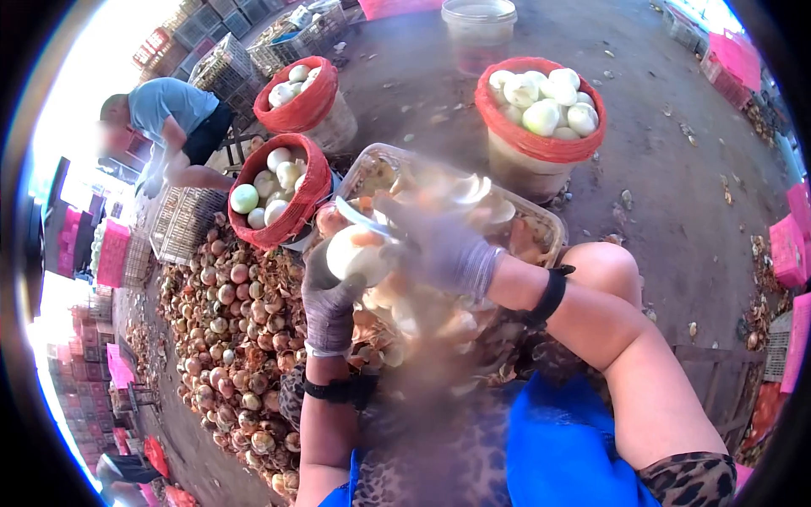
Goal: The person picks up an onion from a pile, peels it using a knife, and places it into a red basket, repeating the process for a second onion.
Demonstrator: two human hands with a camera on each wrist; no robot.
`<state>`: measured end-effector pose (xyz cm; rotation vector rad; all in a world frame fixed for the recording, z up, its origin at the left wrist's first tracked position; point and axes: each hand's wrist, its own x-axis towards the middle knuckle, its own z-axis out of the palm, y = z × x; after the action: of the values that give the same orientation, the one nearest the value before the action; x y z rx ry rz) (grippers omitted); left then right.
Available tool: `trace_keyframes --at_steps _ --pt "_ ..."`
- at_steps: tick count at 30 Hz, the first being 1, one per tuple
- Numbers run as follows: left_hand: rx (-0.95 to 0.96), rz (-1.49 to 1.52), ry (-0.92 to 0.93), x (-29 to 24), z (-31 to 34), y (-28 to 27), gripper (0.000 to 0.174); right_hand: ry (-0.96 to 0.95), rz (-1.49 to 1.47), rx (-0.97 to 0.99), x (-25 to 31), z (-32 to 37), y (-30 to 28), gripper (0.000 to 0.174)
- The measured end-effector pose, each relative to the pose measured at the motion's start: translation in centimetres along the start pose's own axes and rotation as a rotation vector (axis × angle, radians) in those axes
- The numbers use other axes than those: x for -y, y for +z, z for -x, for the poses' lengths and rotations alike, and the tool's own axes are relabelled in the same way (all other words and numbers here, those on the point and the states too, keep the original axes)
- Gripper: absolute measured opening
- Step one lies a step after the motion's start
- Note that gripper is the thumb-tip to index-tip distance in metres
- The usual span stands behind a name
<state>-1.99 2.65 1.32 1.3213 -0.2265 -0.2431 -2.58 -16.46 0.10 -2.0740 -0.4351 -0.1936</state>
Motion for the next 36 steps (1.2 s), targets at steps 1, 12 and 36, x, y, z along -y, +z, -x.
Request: trace_keyframes --at_steps 1,12,36 --pt "0.004 -0.009 0.004 -0.7 0.0 0.2 0.072 -0.048 0.07 0.0 0.1 0.1 -0.1 0.057" --pt "-0.12 -0.036 0.166 1.0 0.6 0.5 0.045 -0.045 -0.169 -0.096 -1.5 0.1 1.7 0.035" --pt "-0.143 0.61 0.2 -2.9 -1.7 -12.5 0.024 0.353 0.174 0.095 -0.6 0.6 -2.8 0.047"
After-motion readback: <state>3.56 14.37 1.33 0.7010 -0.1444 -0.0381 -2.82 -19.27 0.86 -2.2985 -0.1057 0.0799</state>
